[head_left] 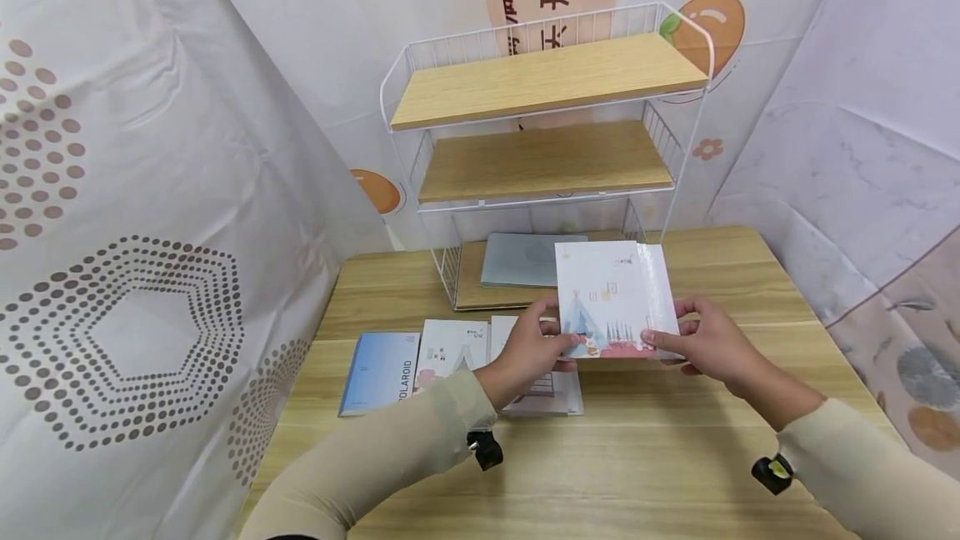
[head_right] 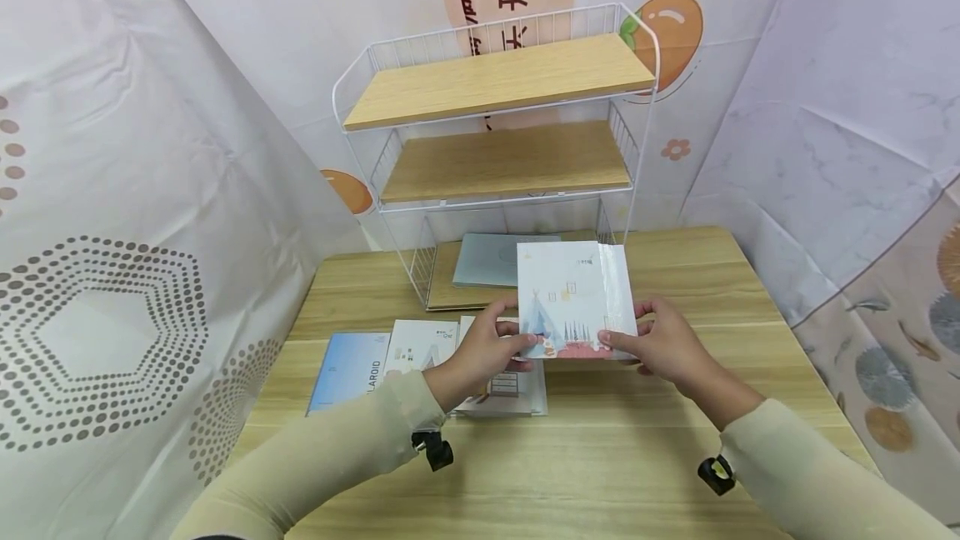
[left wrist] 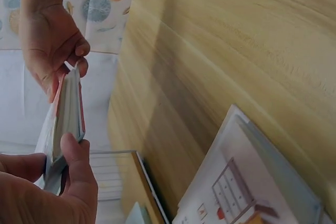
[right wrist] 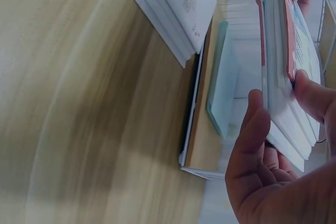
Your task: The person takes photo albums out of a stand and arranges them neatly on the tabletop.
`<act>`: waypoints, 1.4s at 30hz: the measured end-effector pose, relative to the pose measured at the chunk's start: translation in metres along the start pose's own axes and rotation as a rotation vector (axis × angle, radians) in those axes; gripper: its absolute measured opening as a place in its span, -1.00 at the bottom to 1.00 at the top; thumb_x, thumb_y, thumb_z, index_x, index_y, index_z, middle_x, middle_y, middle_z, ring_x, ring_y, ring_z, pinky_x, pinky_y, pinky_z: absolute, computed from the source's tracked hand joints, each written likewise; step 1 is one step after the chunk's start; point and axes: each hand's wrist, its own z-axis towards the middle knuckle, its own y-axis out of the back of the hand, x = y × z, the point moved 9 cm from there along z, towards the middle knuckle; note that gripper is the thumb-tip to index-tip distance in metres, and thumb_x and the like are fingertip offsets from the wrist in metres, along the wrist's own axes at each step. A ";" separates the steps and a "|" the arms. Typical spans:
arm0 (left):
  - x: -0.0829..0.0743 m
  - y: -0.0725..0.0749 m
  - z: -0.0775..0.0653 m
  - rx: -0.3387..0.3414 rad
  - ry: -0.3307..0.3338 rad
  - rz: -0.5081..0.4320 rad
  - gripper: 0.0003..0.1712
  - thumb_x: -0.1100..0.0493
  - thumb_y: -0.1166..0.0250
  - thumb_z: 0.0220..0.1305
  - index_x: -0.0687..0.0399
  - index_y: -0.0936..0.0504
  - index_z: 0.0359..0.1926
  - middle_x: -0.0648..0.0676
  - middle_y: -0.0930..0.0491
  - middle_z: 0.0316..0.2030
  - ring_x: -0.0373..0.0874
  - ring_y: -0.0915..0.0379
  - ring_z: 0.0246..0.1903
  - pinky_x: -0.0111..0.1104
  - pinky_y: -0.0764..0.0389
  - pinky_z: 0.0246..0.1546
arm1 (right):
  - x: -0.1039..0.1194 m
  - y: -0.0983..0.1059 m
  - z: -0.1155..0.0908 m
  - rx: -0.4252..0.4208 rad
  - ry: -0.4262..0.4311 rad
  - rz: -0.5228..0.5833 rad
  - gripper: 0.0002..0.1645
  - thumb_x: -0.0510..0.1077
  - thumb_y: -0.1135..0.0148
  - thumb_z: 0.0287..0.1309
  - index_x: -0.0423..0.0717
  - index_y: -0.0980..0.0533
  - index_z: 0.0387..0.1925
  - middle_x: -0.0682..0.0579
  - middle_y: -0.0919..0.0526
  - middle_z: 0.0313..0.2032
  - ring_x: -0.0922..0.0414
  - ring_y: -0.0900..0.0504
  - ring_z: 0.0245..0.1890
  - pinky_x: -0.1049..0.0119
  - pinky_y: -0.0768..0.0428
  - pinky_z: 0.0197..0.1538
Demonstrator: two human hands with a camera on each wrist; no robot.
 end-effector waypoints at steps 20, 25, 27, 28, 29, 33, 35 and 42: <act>0.048 -0.004 0.007 0.014 0.116 0.070 -0.41 0.37 -0.29 0.40 -0.07 -0.40 0.37 0.15 -0.65 -0.15 -0.04 -0.73 -0.32 -0.03 -0.81 -0.22 | -0.045 -0.022 0.004 0.028 -0.104 0.031 0.01 0.20 -0.53 0.14 -0.34 -0.16 0.24 -0.13 -0.72 -0.23 0.01 -0.79 -0.33 0.13 -0.73 -0.34; 0.060 -0.006 0.007 0.020 0.131 0.077 -0.38 0.39 -0.29 0.37 -0.02 -0.39 0.38 0.15 -0.64 -0.18 0.02 -0.73 -0.33 -0.03 -0.81 -0.27 | -0.056 -0.028 0.004 0.030 -0.127 0.038 -0.01 0.17 -0.54 0.14 -0.33 -0.17 0.22 -0.08 -0.72 -0.27 0.05 -0.76 -0.37 0.16 -0.72 -0.39; 0.064 -0.007 0.007 0.022 0.138 0.079 -0.39 0.40 -0.29 0.36 0.00 -0.39 0.37 0.15 -0.64 -0.19 0.02 -0.72 -0.36 -0.06 -0.82 -0.29 | -0.060 -0.030 0.004 0.029 -0.132 0.048 -0.03 0.16 -0.54 0.14 -0.32 -0.17 0.21 -0.07 -0.72 -0.30 0.06 -0.75 -0.40 0.17 -0.72 -0.40; 0.066 -0.006 0.007 0.020 0.139 0.084 -0.38 0.40 -0.30 0.35 0.00 -0.39 0.37 0.14 -0.64 -0.20 0.02 -0.72 -0.37 -0.09 -0.82 -0.32 | -0.062 -0.032 0.004 0.031 -0.134 0.051 -0.04 0.16 -0.54 0.14 -0.32 -0.17 0.20 -0.06 -0.72 -0.31 0.06 -0.75 -0.41 0.16 -0.73 -0.40; 0.067 -0.006 0.007 0.019 0.143 0.091 -0.38 0.40 -0.30 0.35 0.01 -0.40 0.36 0.14 -0.64 -0.20 0.01 -0.71 -0.40 -0.12 -0.82 -0.34 | -0.065 -0.034 0.004 0.033 -0.139 0.053 -0.04 0.16 -0.54 0.14 -0.32 -0.18 0.20 -0.06 -0.72 -0.31 0.06 -0.74 -0.41 0.16 -0.73 -0.40; 0.075 -0.005 0.008 0.025 0.150 0.125 -0.42 0.41 -0.33 0.31 0.02 -0.43 0.30 0.12 -0.65 -0.25 -0.06 -0.67 -0.45 -0.23 -0.79 -0.46 | -0.072 -0.038 0.003 0.041 -0.161 0.031 -0.02 0.21 -0.53 0.13 -0.32 -0.19 0.20 -0.07 -0.72 -0.28 0.06 -0.75 -0.38 0.16 -0.69 -0.39; 0.077 -0.005 0.009 0.031 0.152 0.138 -0.45 0.41 -0.34 0.30 0.03 -0.45 0.26 0.12 -0.65 -0.28 -0.07 -0.66 -0.47 -0.22 -0.79 -0.48 | -0.074 -0.038 0.003 0.041 -0.169 0.015 -0.01 0.22 -0.53 0.13 -0.32 -0.20 0.21 -0.09 -0.71 -0.25 0.06 -0.75 -0.36 0.16 -0.67 -0.38; 0.080 -0.005 0.009 0.044 0.154 0.171 -0.48 0.42 -0.35 0.28 0.04 -0.46 0.21 0.11 -0.67 -0.34 -0.07 -0.65 -0.53 -0.19 -0.79 -0.49 | -0.077 -0.038 0.003 0.027 -0.162 -0.050 -0.03 0.24 -0.53 0.12 -0.34 -0.25 0.18 -0.05 -0.64 -0.29 0.13 -0.53 -0.45 0.30 -0.49 -0.50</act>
